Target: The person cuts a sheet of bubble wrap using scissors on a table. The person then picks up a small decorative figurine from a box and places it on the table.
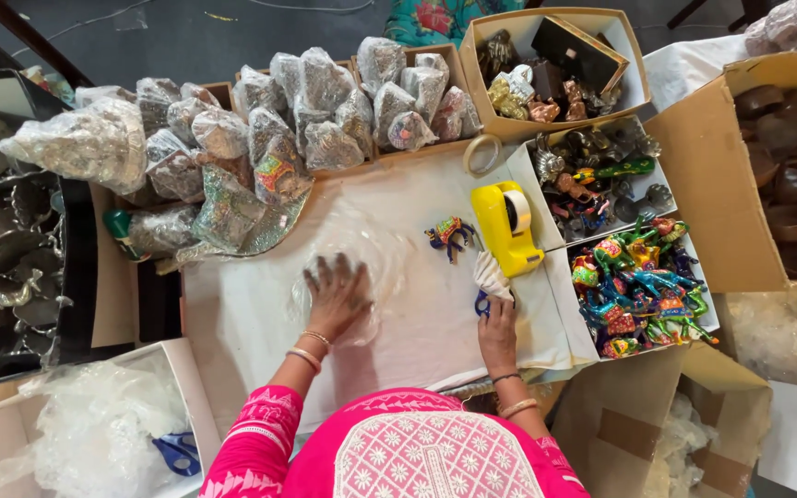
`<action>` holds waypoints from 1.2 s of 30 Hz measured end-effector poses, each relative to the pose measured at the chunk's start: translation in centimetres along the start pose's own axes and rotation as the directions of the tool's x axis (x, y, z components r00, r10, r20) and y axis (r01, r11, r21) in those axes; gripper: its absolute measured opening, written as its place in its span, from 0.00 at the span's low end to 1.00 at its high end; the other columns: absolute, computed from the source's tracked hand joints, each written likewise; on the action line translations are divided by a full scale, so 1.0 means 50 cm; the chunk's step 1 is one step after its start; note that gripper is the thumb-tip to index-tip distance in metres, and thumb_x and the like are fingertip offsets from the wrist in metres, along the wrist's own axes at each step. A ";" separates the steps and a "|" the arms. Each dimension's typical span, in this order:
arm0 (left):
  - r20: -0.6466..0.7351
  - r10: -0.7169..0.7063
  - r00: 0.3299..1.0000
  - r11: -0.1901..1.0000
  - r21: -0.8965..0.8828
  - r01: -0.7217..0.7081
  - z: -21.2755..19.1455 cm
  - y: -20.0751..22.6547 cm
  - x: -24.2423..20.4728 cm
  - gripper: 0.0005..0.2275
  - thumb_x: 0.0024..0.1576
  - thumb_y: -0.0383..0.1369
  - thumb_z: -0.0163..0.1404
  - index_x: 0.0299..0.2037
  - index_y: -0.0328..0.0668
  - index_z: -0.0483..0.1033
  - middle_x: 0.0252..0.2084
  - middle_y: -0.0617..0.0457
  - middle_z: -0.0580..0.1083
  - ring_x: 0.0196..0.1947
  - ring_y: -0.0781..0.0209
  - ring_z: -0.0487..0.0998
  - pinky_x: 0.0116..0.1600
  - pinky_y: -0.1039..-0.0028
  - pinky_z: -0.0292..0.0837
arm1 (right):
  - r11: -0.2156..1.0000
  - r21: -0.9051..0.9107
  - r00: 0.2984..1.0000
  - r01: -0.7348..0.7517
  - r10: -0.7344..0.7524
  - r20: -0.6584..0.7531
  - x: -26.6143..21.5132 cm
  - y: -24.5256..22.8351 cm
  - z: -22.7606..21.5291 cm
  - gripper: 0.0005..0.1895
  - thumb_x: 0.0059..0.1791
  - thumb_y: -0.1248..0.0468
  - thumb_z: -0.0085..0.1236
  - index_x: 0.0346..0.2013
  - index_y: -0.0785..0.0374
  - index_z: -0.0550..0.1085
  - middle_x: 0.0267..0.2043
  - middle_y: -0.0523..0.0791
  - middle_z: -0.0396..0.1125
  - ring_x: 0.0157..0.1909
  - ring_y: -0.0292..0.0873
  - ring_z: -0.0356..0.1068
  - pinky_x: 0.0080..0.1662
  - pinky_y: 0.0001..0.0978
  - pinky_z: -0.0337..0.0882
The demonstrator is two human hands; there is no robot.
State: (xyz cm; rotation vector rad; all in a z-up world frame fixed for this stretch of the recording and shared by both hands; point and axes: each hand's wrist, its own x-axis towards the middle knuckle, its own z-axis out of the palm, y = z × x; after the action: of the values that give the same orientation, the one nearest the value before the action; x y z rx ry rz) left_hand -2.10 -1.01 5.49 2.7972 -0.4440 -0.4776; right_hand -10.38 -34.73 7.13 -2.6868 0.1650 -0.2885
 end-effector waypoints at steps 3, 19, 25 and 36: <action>-0.182 -0.237 0.954 0.971 -0.072 0.227 0.081 0.014 0.009 0.39 0.56 0.57 0.48 0.75 0.53 0.48 0.77 0.33 0.41 0.73 0.17 0.34 0.66 0.22 0.26 | 0.993 0.069 0.994 -0.099 0.095 0.062 0.002 0.016 0.007 0.23 0.46 0.67 0.60 0.54 0.63 0.65 0.54 0.54 0.60 0.58 0.59 0.63 0.56 0.47 0.66; -0.066 0.150 0.987 0.983 -0.099 -0.156 0.059 0.004 -0.012 0.37 0.53 0.56 0.51 0.74 0.61 0.54 0.79 0.53 0.46 0.78 0.41 0.31 0.72 0.36 0.17 | -0.085 0.687 0.644 -0.722 0.281 0.712 0.029 0.200 0.098 0.34 0.50 0.62 0.55 0.69 0.51 0.54 0.45 0.52 0.74 0.40 0.45 0.76 0.39 0.36 0.75; -0.209 0.007 0.978 0.996 -0.088 -0.026 0.086 0.034 0.030 0.40 0.55 0.60 0.46 0.76 0.57 0.50 0.79 0.48 0.43 0.77 0.34 0.31 0.70 0.30 0.17 | -0.015 0.646 0.623 -0.764 0.248 0.742 -0.092 0.081 0.063 0.46 0.43 0.69 0.59 0.70 0.44 0.48 0.39 0.48 0.72 0.36 0.46 0.75 0.38 0.36 0.78; -0.255 0.004 0.967 0.999 0.038 0.006 0.079 0.049 0.033 0.37 0.57 0.61 0.40 0.75 0.56 0.51 0.78 0.40 0.44 0.75 0.24 0.35 0.68 0.25 0.23 | 0.715 0.364 0.685 -0.598 0.219 0.695 -0.126 -0.076 0.068 0.29 0.46 0.50 0.66 0.51 0.63 0.66 0.30 0.44 0.66 0.27 0.38 0.62 0.29 0.34 0.64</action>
State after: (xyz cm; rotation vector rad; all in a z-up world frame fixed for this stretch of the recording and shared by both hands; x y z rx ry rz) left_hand -2.64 -4.64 2.19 2.8429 -0.3985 -0.1046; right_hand -15.48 -28.95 4.65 -1.9146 0.4318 0.6063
